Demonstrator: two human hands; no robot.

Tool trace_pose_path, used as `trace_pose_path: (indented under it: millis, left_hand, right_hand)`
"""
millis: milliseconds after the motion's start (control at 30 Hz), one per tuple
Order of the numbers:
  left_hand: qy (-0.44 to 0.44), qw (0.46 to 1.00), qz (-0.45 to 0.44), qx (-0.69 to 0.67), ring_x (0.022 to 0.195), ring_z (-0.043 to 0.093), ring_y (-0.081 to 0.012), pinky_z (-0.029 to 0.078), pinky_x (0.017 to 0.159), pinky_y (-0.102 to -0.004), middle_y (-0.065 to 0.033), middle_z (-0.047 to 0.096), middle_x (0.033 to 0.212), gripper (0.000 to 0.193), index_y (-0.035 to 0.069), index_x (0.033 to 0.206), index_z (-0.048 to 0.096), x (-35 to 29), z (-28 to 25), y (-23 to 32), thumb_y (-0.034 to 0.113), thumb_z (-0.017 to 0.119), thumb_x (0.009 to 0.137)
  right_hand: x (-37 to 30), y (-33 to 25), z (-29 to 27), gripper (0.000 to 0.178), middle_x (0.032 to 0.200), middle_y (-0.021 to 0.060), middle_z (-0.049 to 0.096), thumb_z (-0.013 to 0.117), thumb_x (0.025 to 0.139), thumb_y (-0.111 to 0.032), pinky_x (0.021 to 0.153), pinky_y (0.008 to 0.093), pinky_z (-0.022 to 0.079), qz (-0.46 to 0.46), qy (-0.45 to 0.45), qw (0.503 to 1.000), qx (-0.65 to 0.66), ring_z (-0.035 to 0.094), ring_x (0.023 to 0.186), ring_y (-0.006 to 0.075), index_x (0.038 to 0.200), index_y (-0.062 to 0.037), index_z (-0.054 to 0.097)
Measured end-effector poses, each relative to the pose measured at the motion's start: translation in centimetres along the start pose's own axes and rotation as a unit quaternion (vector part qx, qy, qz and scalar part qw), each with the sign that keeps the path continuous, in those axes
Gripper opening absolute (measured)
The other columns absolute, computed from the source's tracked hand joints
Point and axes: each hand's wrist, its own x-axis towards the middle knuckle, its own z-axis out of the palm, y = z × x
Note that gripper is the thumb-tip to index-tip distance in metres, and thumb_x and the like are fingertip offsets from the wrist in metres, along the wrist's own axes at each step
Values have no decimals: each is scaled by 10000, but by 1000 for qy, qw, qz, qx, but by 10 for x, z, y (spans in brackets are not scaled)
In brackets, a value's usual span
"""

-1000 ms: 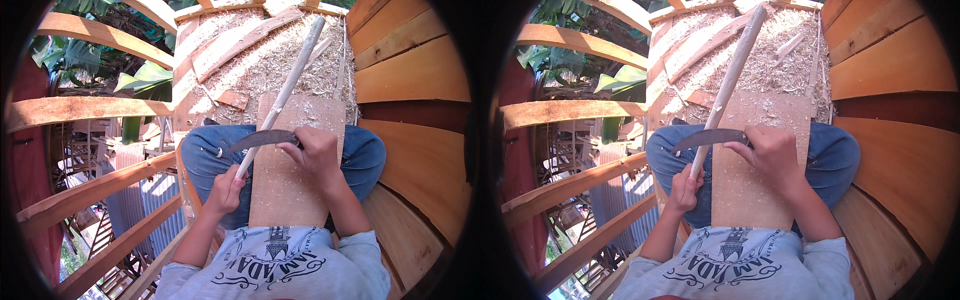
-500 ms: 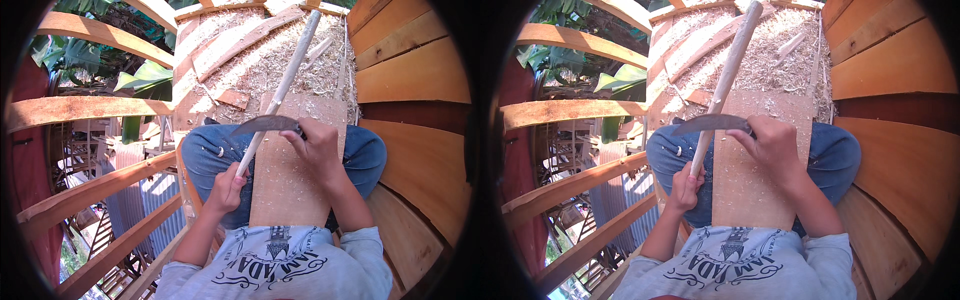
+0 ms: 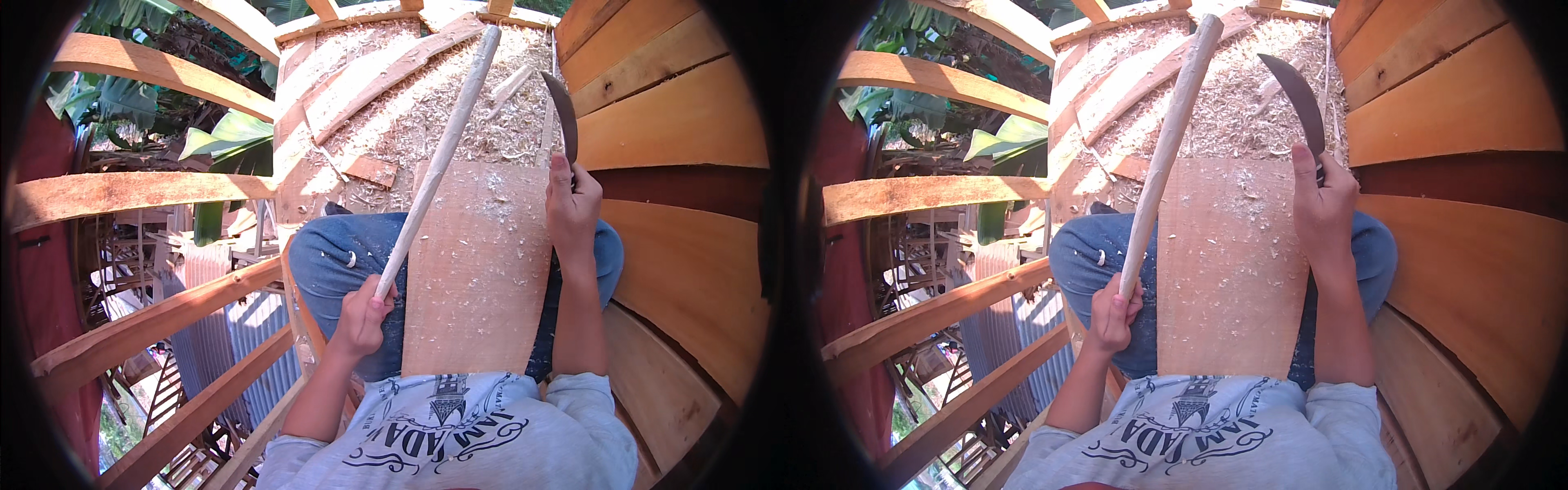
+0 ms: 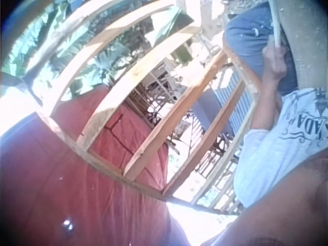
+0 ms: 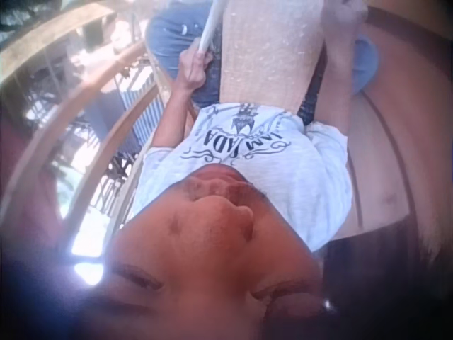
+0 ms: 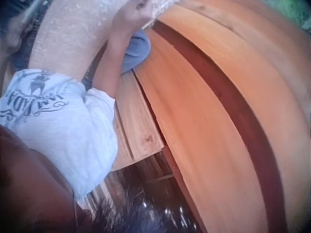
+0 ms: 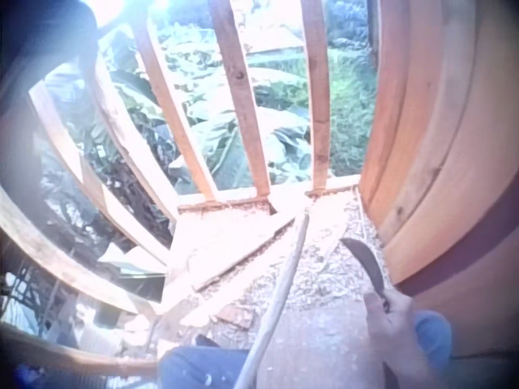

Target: The person sits cross-legged on a wooden platform and uses a curved knife to shave and smooth a long, thin piece of wood. They hold the wood against a flat board on their lap and repeatedly scrape the surface to remove shavings.

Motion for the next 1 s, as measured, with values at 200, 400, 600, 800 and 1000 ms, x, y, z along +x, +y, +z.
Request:
trace_pose_path:
  millis: [200, 400, 600, 800, 1000]
  left_hand:
    - [2, 1000, -13, -7, 477, 419, -122, 333, 470, -264, -44, 429, 573, 421, -25, 925, 518, 3, 3, 1, 352, 340, 986]
    - [31, 998, 46, 34, 433, 340, -80, 254, 415, -241, -3, 383, 538, 471, -31, 906, 510, 3, 11, 0, 390, 312, 978]
    - [32, 998, 51, 30, 431, 361, -86, 267, 417, -243, -6, 385, 533, 449, -34, 912, 513, 6, 11, 1, 368, 323, 977]
    - [3, 1000, 17, 20, 540, 509, -181, 410, 541, -278, -73, 480, 648, 309, -29, 947, 531, 0, 5, 0, 245, 389, 965]
    - [5, 999, 25, 27, 545, 517, -186, 413, 540, -282, -79, 490, 659, 306, -27, 964, 533, -1, 4, 1, 250, 402, 967]
  right_hand:
    - [-46, -19, 6, 400, 497, 50, 414, 623, 896, -316, 445, 294, 342, -48, -136, 989, 14, 431, 465, 103, 667, 5, 552]
    - [-53, -29, 28, 380, 577, 169, 571, 686, 813, -358, 471, 389, 444, -168, -192, 958, -131, 587, 521, 335, 692, -9, 598]
    - [-38, -28, 26, 390, 540, 160, 547, 682, 815, -376, 458, 389, 435, -157, -142, 963, -168, 574, 493, 330, 670, -25, 592]
    - [-51, -33, 29, 386, 527, 150, 535, 681, 824, -357, 449, 388, 430, -232, -186, 938, -178, 568, 478, 322, 650, -31, 569]
    - [-32, -26, 25, 363, 534, 139, 535, 673, 838, -332, 452, 375, 428, -123, -150, 974, -116, 567, 470, 304, 658, -32, 575]
